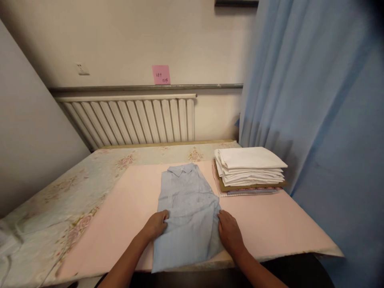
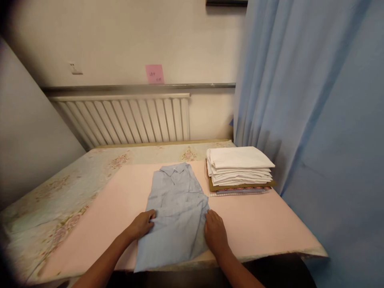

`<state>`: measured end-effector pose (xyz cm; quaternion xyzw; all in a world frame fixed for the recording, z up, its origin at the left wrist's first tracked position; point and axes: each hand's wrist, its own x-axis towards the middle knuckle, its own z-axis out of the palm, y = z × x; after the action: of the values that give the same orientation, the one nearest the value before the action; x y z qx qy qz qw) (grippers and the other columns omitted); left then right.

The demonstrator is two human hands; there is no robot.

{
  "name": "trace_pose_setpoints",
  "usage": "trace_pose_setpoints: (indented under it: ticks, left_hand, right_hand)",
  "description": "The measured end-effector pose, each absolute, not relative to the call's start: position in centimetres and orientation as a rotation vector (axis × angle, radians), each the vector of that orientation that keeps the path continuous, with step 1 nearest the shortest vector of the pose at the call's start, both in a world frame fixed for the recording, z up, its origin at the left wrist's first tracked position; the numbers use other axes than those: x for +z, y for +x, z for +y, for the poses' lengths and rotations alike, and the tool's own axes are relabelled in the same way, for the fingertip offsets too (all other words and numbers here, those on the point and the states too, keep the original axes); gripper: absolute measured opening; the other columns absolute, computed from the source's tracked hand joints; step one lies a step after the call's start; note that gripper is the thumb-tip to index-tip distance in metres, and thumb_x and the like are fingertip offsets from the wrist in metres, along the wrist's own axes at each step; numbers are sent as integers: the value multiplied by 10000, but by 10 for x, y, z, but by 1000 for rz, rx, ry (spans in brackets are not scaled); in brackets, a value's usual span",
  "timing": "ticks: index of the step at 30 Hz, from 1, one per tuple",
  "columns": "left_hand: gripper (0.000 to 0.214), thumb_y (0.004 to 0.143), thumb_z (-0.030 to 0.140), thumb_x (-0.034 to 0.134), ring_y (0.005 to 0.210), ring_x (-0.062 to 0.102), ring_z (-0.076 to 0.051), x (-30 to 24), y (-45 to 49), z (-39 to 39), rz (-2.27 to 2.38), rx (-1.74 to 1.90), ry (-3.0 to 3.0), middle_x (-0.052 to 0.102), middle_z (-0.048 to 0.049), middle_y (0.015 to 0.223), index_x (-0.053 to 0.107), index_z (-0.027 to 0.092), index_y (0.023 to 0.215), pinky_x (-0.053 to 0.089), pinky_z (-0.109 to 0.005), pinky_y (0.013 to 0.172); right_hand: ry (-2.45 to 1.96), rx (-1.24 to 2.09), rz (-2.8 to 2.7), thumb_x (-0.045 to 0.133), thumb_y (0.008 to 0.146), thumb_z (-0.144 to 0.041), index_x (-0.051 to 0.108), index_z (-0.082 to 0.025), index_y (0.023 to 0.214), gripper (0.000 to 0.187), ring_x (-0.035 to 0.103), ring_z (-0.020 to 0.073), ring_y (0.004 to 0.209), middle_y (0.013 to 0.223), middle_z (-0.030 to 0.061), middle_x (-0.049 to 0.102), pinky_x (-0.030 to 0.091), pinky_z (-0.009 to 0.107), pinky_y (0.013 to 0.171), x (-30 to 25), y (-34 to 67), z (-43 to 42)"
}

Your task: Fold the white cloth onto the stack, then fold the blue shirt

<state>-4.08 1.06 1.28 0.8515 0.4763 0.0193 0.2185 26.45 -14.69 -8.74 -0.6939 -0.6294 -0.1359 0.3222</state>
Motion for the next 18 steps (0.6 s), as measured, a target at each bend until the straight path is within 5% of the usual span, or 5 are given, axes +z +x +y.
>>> trace_pose_setpoints:
  ticks: [18]
  left_hand:
    - [197, 670, 33, 494, 793, 579, -132, 4, -41, 43, 1531, 264, 2093, 617, 25, 777, 536, 196, 773, 386, -211, 691]
  right_hand:
    - [-1871, -374, -1672, 409, 815, -58, 595, -147, 1059, 319, 509, 245, 1145, 1179, 118, 610, 402, 428, 1004, -79, 261, -147]
